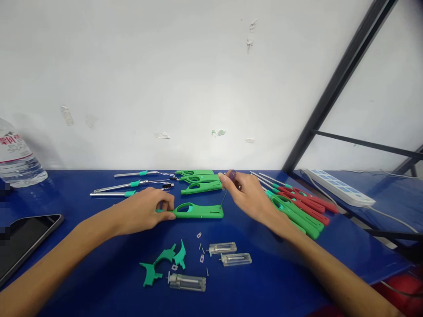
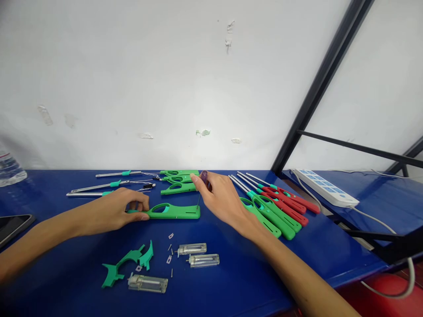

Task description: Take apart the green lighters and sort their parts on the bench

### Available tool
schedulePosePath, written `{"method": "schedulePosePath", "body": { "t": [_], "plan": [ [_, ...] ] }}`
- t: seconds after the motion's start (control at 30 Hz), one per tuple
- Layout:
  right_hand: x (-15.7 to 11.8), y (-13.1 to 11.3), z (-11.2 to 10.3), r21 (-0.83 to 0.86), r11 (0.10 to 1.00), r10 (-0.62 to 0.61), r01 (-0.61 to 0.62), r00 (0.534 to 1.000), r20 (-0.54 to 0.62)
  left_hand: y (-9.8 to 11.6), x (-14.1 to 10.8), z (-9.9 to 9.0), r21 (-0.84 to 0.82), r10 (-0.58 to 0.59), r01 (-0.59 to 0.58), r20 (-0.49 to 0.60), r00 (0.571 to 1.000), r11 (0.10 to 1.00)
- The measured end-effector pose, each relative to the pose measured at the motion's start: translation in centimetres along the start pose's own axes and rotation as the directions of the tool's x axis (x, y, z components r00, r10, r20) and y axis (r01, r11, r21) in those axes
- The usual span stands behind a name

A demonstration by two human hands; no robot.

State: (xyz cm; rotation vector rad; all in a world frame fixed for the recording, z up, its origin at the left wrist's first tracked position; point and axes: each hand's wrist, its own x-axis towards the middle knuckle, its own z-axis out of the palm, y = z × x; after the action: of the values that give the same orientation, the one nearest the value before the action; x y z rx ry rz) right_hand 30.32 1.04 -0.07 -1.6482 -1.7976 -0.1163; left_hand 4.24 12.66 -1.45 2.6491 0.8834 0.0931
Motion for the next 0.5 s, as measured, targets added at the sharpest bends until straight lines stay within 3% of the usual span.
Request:
{"method": "schedulePosePath", "body": {
  "t": [0.23,0.5],
  "plan": [
    [0.05,-0.03,-0.05,-0.024,1.000,0.017,-0.017,1.000,0.009,-0.05,0.00,0.09,0.000,0.003,-0.003,0.000,1.000,1.000],
    [-0.08,0.05,-0.10,0.121,0.992,0.038,-0.035,0.999,-0.024,-0.02,-0.07,0.10,-0.004,-0.009,0.009,0.002,1.000,1.000]
  ]
}}
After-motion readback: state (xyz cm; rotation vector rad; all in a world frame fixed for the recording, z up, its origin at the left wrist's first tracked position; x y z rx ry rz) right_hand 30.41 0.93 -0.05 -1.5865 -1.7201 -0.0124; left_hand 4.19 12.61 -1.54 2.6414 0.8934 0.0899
